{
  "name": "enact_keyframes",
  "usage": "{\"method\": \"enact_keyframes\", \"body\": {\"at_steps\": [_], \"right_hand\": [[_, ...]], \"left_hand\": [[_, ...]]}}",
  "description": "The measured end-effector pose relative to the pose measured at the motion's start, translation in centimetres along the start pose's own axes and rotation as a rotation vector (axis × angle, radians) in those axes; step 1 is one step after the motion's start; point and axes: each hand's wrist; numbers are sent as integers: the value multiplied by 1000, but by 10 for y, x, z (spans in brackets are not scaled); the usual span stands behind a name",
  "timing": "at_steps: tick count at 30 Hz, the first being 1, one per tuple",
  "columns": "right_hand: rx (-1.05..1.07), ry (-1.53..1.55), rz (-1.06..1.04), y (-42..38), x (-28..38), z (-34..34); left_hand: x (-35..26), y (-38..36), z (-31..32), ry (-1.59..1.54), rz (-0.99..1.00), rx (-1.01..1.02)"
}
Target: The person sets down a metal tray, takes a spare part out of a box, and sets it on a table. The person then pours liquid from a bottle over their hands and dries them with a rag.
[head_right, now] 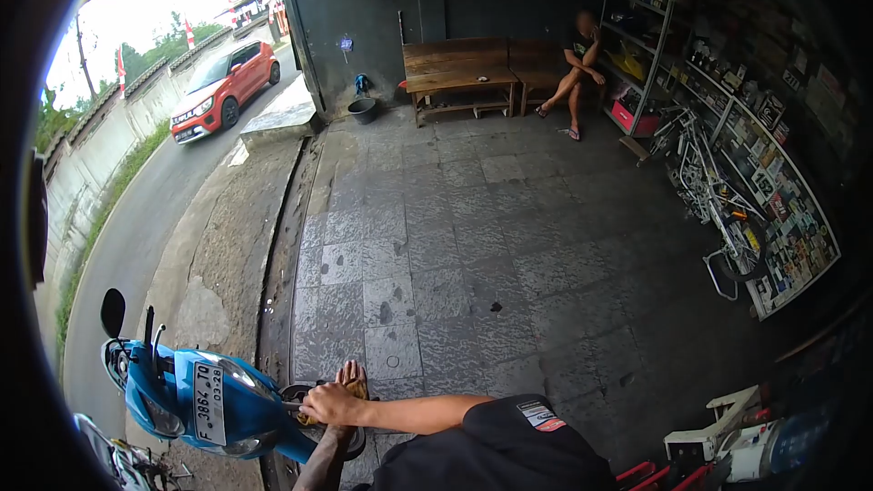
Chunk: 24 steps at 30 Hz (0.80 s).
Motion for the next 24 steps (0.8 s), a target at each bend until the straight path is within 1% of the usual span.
{"method": "enact_keyframes", "body": {"at_steps": [1, 2, 3, 4, 5, 6, 7, 8, 10, 11, 12, 13, 14, 16, 17, 18, 19, 20, 21, 22, 23, 24], "right_hand": [[12, -43, -13, -5, 3, 4], [26, -11, 5, 4, -25, 25], [-2, -92, -34, 5, -50, 29], [-35, -179, -75, 10, -69, 25], [30, -213, -24, 12, -82, 21], [97, -248, 25, 14, -86, 13], [34, -195, 10, 9, -78, 15], [72, -134, 31, 4, -68, 19], [166, 60, 52, -6, -38, 15], [170, 96, 8, -10, -27, 18], [173, 132, -37, -15, -15, 21], [168, 77, 35, -21, 11, -5], [165, 78, 38, -16, 8, -9], [132, 589, 205, -9, -8, -4], [30, 710, 243, -6, -24, 1], [-84, 794, 255, -6, -29, -3], [-189, 779, 298, -4, -31, -2], [-296, 762, 344, -3, -31, -1], [-377, 715, 345, 0, -31, 6], [-368, 718, 349, -2, -30, 6], [-409, 642, 356, 2, -29, 1], [-456, 563, 357, 8, -30, -5]], "left_hand": [[-3, -8, -8, -143, 50, 13], [-10, -20, -18, -290, 100, 31], [-15, -28, -30, -437, 146, 41], [-6, -15, -70, -699, 110, 457], [-2, 3, -101, -715, 93, 652], [-1, 14, -117, -728, 72, 845], [-3, 5, -103, -727, 70, 844], [-3, 1, -95, -755, 81, 826], [2, -13, -85, -896, 47, 775], [5, -21, -78, -992, -2, 736], [9, -31, -73, -1128, -87, 686], [13, -39, -67, -1304, -219, 613], [18, -44, -60, -1528, -368, 511], [26, -44, -51, -2007, -644, 233], [30, -38, -48, -2191, -706, 90], [35, -28, -47, -2352, -732, -43], [36, -18, -52, -2483, -713, -143], [36, -6, -57, -2579, -674, -211], [29, 2, -82, -2681, -640, -242], [22, 10, -107, -2784, -605, -270], [18, 16, -125, -2978, -504, -338], [17, 14, -131, -2840, -548, -484]]}}
Point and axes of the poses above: each hand's wrist, its own y-axis towards the middle knuckle, its own z-axis out of the palm, x = y × z, and after that the axes turned 5 degrees about x, right-handed
